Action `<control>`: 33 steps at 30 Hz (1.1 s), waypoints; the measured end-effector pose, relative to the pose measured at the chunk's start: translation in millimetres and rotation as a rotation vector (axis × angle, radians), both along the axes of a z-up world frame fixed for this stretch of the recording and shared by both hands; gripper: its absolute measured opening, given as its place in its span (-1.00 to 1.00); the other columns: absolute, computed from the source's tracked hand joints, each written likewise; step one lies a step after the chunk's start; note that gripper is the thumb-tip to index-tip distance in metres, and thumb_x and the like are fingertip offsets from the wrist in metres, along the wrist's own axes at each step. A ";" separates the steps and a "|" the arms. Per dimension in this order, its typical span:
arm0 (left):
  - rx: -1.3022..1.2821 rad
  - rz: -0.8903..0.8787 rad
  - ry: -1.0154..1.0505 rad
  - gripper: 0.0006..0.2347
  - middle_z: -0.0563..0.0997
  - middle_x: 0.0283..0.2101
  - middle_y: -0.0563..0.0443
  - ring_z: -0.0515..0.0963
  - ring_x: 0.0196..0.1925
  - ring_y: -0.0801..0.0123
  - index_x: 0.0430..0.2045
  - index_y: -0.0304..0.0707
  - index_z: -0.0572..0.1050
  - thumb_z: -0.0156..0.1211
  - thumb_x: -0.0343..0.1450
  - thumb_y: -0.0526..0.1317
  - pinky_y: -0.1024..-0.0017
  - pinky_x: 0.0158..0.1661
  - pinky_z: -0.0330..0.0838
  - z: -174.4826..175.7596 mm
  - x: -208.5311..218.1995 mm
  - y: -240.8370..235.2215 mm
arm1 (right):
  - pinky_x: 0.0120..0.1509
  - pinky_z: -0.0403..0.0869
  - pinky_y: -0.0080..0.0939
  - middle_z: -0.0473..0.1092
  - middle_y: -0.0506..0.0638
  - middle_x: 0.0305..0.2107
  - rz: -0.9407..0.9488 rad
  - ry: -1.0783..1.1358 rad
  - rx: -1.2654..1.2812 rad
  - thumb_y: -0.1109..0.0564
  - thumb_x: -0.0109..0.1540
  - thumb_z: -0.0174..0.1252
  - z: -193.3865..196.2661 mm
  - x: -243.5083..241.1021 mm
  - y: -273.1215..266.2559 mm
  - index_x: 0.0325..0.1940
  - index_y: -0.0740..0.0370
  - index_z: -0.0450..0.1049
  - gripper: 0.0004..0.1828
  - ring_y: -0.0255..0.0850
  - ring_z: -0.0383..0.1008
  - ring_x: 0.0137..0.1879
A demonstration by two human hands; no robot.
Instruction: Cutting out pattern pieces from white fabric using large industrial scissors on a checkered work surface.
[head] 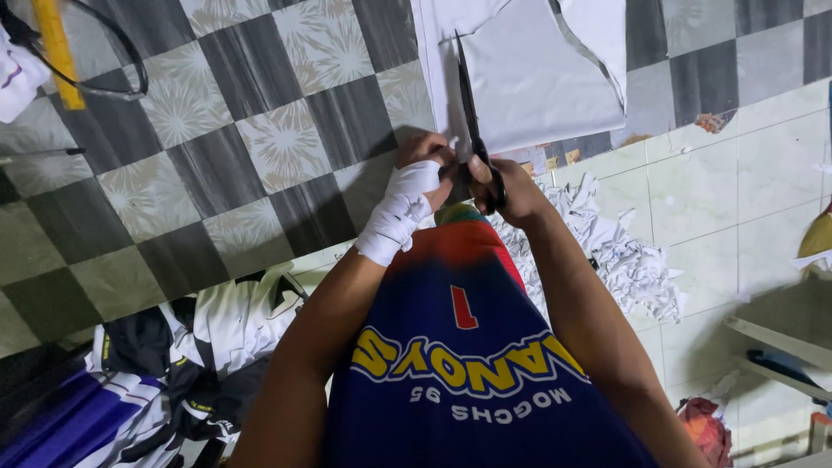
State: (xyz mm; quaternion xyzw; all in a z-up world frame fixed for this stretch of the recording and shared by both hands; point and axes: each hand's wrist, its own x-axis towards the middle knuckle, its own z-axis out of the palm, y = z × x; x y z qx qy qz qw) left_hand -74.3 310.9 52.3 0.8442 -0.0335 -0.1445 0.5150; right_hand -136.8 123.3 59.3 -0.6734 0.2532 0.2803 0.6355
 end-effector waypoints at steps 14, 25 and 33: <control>0.156 -0.175 -0.223 -0.98 0.70 -0.18 0.09 0.75 0.00 0.08 -0.26 0.10 0.68 0.35 0.54 -0.14 0.20 0.05 0.65 -25.8 -26.5 44.4 | -0.43 0.55 -0.09 0.38 0.16 -0.58 -0.106 -0.011 0.092 -0.43 0.45 0.40 22.1 19.6 -15.9 -0.28 0.36 0.52 -0.25 -0.05 0.57 -0.52; -0.163 -0.063 -0.403 -0.92 0.68 -0.07 -0.03 0.67 -0.04 0.17 -0.14 -0.11 0.64 0.21 0.61 -0.23 0.27 -0.02 0.54 47.8 37.1 46.1 | -0.37 0.48 -0.31 0.32 -0.17 -0.54 -0.074 0.014 0.207 -0.64 0.13 0.34 88.4 104.7 -52.8 -0.15 0.12 0.41 -0.20 -0.33 0.46 -0.52; -0.182 -0.282 -0.416 -0.95 0.73 -0.13 -0.04 0.71 -0.07 0.15 -0.24 -0.20 0.67 0.29 0.56 -0.29 0.27 -0.02 0.60 73.8 3.4 6.8 | -0.19 -0.02 -0.46 -0.01 -0.41 -0.31 -0.185 -0.650 0.626 -0.41 0.32 0.38 102.0 22.4 -178.8 -0.15 -0.33 0.18 -0.51 -0.50 -0.05 -0.25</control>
